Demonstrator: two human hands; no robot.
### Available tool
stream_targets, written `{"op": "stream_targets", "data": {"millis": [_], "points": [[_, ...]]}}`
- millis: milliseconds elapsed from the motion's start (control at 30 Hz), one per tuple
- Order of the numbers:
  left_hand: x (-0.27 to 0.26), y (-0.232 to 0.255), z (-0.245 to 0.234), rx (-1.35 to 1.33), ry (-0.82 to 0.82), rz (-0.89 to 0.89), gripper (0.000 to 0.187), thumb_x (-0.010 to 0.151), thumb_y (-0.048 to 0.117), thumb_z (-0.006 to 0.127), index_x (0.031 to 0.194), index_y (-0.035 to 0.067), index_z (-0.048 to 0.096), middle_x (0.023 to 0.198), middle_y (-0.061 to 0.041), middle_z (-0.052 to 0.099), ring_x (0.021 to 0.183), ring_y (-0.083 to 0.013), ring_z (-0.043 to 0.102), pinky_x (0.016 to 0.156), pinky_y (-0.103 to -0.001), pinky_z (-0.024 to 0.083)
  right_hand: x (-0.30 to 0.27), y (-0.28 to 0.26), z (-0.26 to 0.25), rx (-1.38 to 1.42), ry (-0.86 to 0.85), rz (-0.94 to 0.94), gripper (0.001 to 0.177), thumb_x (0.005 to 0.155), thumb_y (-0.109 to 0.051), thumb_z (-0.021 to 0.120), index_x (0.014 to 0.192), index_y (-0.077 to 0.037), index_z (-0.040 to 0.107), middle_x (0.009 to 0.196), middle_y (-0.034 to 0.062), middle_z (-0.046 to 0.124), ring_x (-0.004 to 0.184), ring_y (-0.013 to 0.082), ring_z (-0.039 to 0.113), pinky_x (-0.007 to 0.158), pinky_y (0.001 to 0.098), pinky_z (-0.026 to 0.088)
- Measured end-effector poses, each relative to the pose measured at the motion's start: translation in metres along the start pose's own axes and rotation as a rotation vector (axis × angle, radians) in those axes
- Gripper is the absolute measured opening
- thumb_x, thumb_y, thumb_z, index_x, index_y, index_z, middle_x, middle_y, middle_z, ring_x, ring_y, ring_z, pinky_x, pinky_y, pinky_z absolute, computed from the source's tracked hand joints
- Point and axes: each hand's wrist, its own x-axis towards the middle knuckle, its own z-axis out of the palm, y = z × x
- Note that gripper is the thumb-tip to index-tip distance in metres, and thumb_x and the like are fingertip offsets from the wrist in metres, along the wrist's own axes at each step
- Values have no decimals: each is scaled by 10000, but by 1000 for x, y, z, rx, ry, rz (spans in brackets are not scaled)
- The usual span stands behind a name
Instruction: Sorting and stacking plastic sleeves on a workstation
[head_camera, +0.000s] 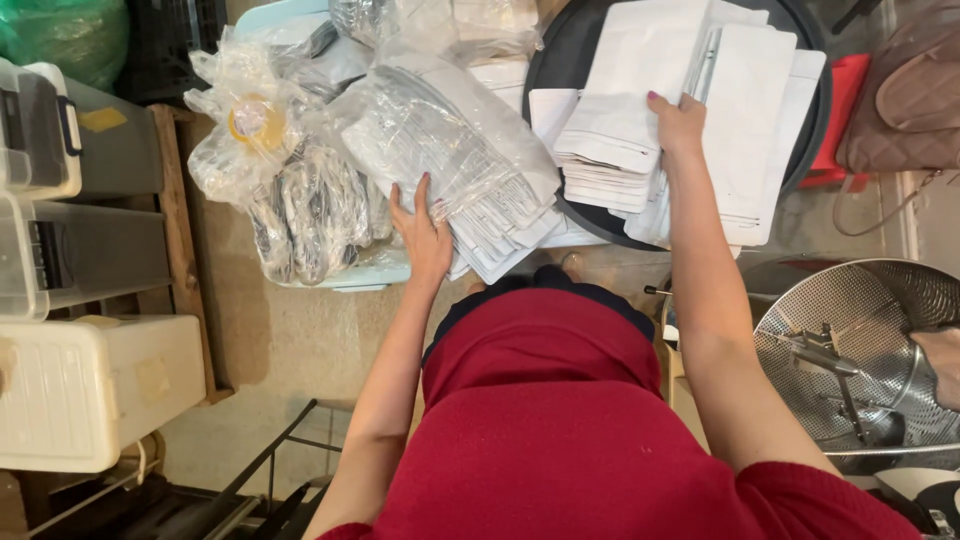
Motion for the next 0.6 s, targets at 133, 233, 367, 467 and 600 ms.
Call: {"op": "stream_targets", "data": {"millis": [133,233,367,467,600], "points": [[-3,29,-12,122,-34,-41,782,837,169,662,1568,334,438,1613,-268,132,1518,-558,41,1199,-714,89,-1,-14,15,62,11,14,571,880,-229,892,1291,71,634,1091,250,740,1021,324,777,837,462,647],[-3,71,-29,89,-35,-3,912,811,252,728,1625,306,320,1656,-241,77,1538,-520,-26,1161,-761,35,-1,-16,10,50,-22,42,564,867,-253,900,1273,48,650,1035,221,754,930,282,805,759,413,665],[15,126,-18,-537,-181,148,780,885,131,657,1591,127,325,1547,-263,300,1431,-460,369,1189,-583,316,-58,-82,-13,102,-67,53,509,878,-236,874,1224,65,654,975,201,734,842,270,791,707,391,648],[36,151,20,-889,-442,-77,853,923,371,687,1609,82,272,1522,-284,416,1328,-473,549,1101,-580,450,-114,-148,-32,161,-147,102,348,863,-208,850,1112,-1,722,872,118,739,719,177,771,626,295,638],[58,134,111,-1109,-794,-708,993,788,582,854,1556,120,428,1412,-248,588,1205,-465,652,1015,-637,522,-186,-217,-34,122,-332,97,240,847,-164,823,1022,-29,728,792,109,722,649,144,719,573,276,592]]}}
